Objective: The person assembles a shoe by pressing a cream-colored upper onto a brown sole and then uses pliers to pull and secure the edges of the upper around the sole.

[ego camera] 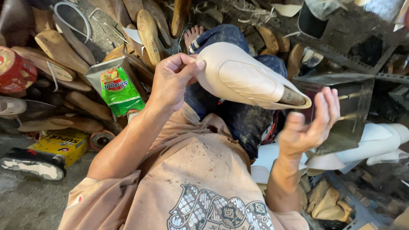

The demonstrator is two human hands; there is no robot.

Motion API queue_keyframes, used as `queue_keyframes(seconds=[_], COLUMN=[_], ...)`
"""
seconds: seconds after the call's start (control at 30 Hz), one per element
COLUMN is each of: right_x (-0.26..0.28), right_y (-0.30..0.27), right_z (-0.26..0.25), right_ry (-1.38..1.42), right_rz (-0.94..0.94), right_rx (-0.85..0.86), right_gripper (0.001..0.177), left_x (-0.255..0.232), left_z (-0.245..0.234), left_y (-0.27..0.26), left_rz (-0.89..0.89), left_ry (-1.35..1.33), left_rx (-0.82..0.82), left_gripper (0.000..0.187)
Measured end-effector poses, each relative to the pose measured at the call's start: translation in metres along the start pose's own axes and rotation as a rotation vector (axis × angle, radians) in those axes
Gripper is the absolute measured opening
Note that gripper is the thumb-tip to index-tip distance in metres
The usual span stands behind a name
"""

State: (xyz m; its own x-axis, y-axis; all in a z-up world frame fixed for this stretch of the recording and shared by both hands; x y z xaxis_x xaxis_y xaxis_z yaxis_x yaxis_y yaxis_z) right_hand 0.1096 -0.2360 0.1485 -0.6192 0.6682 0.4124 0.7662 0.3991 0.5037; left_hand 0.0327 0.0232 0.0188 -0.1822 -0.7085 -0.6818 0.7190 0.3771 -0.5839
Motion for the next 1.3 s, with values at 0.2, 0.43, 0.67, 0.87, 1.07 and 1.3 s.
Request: queue_keyframes(seconds=[0.2,0.43,0.67,0.87,1.07,1.3], right_x=[0.08,0.073,0.043,-0.005,-0.011,0.01], right_y=[-0.007,0.009,0.055,0.017,0.005,0.016], right_z=[0.076,0.058,-0.059,-0.012,0.005,-0.025], right_ry=[-0.261,-0.143,0.441,1.141,1.171,0.894], right_rz=[-0.328,-0.389,0.111,0.57,0.634,0.444], right_rx=[0.458,-0.064,0.125,0.221,0.315,0.417], right_gripper=[0.062,0.027,0.054,0.061,0.053,0.046], left_x=[-0.013,-0.002,-0.069,0.009,0.032,0.004], left_z=[0.028,0.058,0.132,0.154,0.147,0.165], left_y=[-0.037,-0.072,-0.106,-0.067,-0.061,-0.089], left_rz=[0.08,0.06,0.703,0.289,0.209,0.183], left_ry=[0.074,0.037,0.488,0.114,0.323,0.507], left_rx=[0.008,-0.077,0.558,1.072,0.992,1.0], left_gripper=[0.017,0.013,0.083,0.094,0.091,0.073])
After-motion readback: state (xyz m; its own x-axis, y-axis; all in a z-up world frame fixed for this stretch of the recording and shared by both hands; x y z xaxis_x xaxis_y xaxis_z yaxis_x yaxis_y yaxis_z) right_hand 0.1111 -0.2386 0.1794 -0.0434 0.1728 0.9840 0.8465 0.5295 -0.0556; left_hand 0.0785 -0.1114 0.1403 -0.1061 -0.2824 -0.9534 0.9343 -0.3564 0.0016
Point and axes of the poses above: each hand's wrist, its own y-axis towards the middle knuckle, its own z-axis out of the palm, x = y × z, the point moved 5 cm from there along y, towards the middle knuckle, and after that the axes turned 1 degree about -y, right-handed, at the moved point
